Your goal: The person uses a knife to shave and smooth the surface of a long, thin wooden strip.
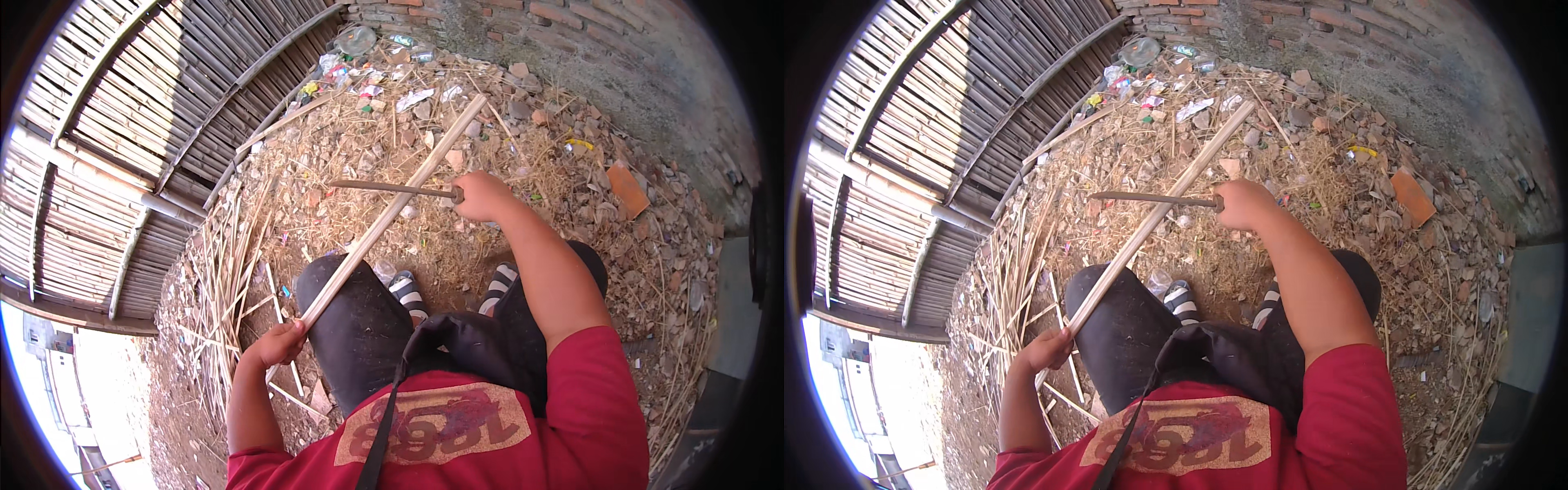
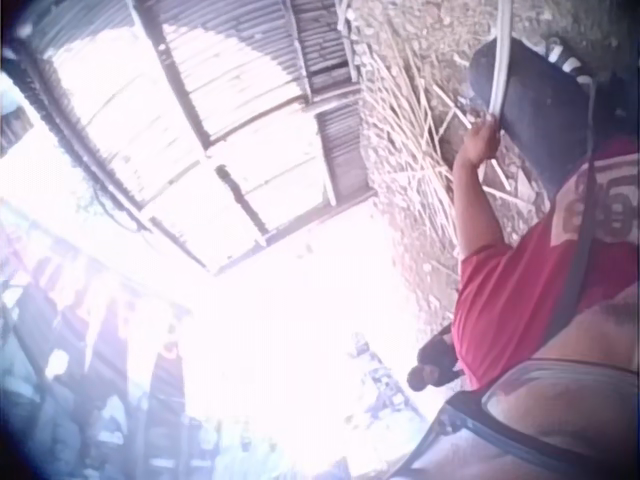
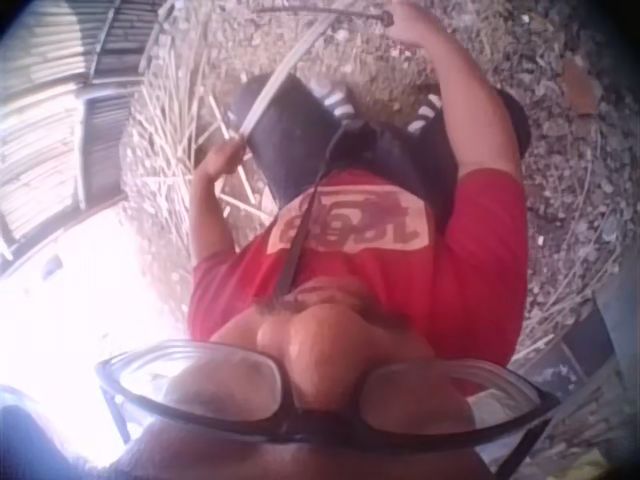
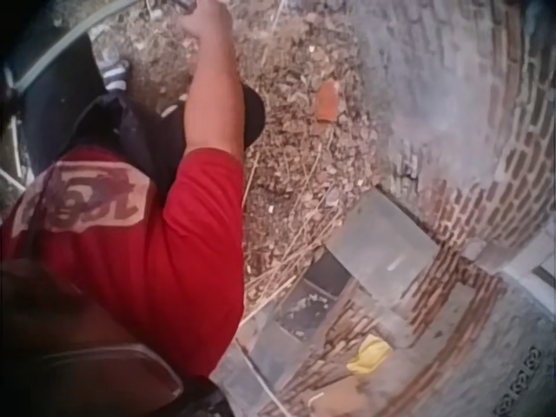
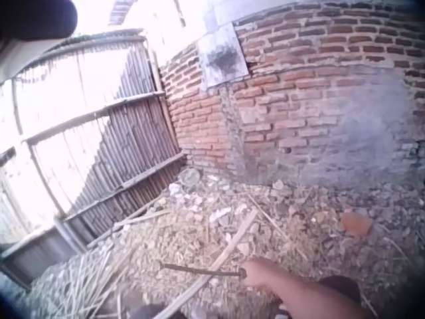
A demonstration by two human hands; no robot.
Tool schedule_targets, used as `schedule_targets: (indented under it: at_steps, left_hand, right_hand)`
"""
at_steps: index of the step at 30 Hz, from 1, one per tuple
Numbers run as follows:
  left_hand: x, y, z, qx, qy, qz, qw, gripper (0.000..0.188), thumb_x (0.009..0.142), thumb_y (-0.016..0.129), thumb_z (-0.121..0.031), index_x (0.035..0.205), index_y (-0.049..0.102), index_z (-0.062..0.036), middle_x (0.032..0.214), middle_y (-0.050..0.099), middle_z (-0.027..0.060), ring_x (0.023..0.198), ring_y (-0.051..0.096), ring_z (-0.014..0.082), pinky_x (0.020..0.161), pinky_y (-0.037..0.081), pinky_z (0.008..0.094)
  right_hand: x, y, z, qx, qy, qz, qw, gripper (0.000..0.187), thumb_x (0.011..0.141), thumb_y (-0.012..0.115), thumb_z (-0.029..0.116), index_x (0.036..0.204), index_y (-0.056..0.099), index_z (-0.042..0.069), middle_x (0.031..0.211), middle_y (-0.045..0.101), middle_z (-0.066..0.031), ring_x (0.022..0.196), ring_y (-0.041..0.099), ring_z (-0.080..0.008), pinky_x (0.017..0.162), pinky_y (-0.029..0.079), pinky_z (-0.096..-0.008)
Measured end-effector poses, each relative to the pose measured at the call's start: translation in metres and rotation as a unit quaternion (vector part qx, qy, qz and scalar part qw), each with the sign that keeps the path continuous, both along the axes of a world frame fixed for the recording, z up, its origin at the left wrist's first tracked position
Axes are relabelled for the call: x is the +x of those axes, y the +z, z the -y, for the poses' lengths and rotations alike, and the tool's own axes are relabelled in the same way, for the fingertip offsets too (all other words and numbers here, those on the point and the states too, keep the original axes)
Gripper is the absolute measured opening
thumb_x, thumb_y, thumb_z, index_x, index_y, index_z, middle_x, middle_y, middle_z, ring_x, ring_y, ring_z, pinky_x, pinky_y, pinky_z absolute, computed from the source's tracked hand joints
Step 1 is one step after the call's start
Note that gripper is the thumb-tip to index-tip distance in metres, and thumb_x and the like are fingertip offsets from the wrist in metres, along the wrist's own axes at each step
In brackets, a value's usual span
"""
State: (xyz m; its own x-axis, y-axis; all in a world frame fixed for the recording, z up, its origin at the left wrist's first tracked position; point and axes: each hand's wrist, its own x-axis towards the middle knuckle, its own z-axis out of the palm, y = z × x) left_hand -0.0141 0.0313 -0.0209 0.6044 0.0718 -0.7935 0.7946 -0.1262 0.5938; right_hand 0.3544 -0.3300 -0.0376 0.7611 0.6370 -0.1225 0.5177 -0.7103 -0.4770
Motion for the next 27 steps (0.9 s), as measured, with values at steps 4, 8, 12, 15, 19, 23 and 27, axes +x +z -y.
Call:
schedule_targets:
  at_steps: [4, 8, 12, 15, 19, 23, 27]
  left_hand:
    - [0.001, 0.003, -0.001, 0.01, -0.014, -0.006, 1.0, 0.052, 0.104, 0.046, -0.06, 0.081, 0.049, -0.0127, 0.06, 0.042, -0.0032, 0.045, 0.036, 0.0099, 0.042, 0.029, 0.0283]
    - [-0.002, -0.002, -0.003, -0.006, -0.001, -0.001, 1.0, 0.052, 0.104, 0.045, -0.06, 0.082, 0.05, -0.0127, 0.059, 0.042, -0.0031, 0.044, 0.035, 0.0098, 0.042, 0.029, 0.0282]
    - [0.003, 0.007, 0.0, 0.0, -0.008, -0.008, 1.0, 0.052, 0.104, 0.045, -0.06, 0.082, 0.05, -0.0128, 0.059, 0.042, -0.0033, 0.044, 0.035, 0.0098, 0.042, 0.028, 0.0281]
    - [0.002, 0.008, 0.001, 0.01, -0.008, -0.022, 1.0, 0.052, 0.104, 0.045, -0.06, 0.082, 0.049, -0.013, 0.058, 0.041, -0.003, 0.044, 0.035, 0.0099, 0.042, 0.027, 0.0282]
    - [-0.002, -0.002, -0.004, 0.009, -0.012, 0.001, 1.0, 0.052, 0.104, 0.045, -0.059, 0.082, 0.049, -0.0129, 0.058, 0.041, -0.0025, 0.044, 0.035, 0.0102, 0.042, 0.028, 0.0286]
    - [0.005, 0.006, 0.0, 0.013, -0.012, -0.012, 1.0, 0.052, 0.104, 0.046, -0.059, 0.082, 0.049, -0.0129, 0.059, 0.041, -0.0027, 0.045, 0.036, 0.0105, 0.043, 0.029, 0.0288]
    - [0.001, 0.007, 0.003, 0.035, -0.011, -0.02, 0.999, 0.051, 0.104, 0.047, -0.059, 0.081, 0.049, -0.0129, 0.06, 0.042, -0.0026, 0.045, 0.036, 0.0108, 0.043, 0.029, 0.0289]
  right_hand:
    - [-0.002, 0.002, 0.002, 0.015, -0.006, 0.003, 1.0, 0.022, 0.073, 0.068, 0.019, 0.093, 0.071, 0.01, 0.091, 0.071, -0.0161, 0.091, 0.069, -0.0376, 0.081, 0.055, -0.0485]
    - [-0.015, 0.018, -0.01, -0.019, 0.04, 0.03, 0.999, 0.023, 0.073, 0.069, 0.019, 0.094, 0.071, 0.009, 0.092, 0.071, -0.0169, 0.09, 0.068, -0.038, 0.081, 0.055, -0.0484]
    - [0.003, -0.015, 0.002, 0.048, -0.041, 0.014, 0.998, 0.022, 0.073, 0.07, 0.021, 0.092, 0.071, 0.01, 0.09, 0.071, -0.0161, 0.089, 0.069, -0.0382, 0.08, 0.055, -0.0484]
    - [0.006, -0.01, 0.002, 0.016, -0.028, -0.024, 0.999, 0.023, 0.073, 0.071, 0.022, 0.092, 0.071, 0.01, 0.091, 0.071, -0.0157, 0.089, 0.069, -0.0374, 0.08, 0.055, -0.0486]
    - [-0.009, -0.006, -0.012, -0.004, 0.05, 0.034, 0.998, 0.025, 0.074, 0.07, 0.022, 0.094, 0.072, 0.009, 0.094, 0.072, -0.0171, 0.089, 0.069, -0.0373, 0.079, 0.055, -0.0488]
    - [0.009, -0.019, 0.004, -0.002, -0.015, -0.023, 1.0, 0.024, 0.074, 0.069, 0.023, 0.093, 0.072, 0.008, 0.091, 0.071, -0.0174, 0.089, 0.069, -0.038, 0.08, 0.055, -0.0494]
    - [0.005, -0.014, 0.002, 0.034, -0.033, -0.019, 0.999, 0.023, 0.075, 0.068, 0.023, 0.091, 0.071, 0.008, 0.088, 0.07, -0.0176, 0.09, 0.068, -0.0387, 0.08, 0.055, -0.0495]
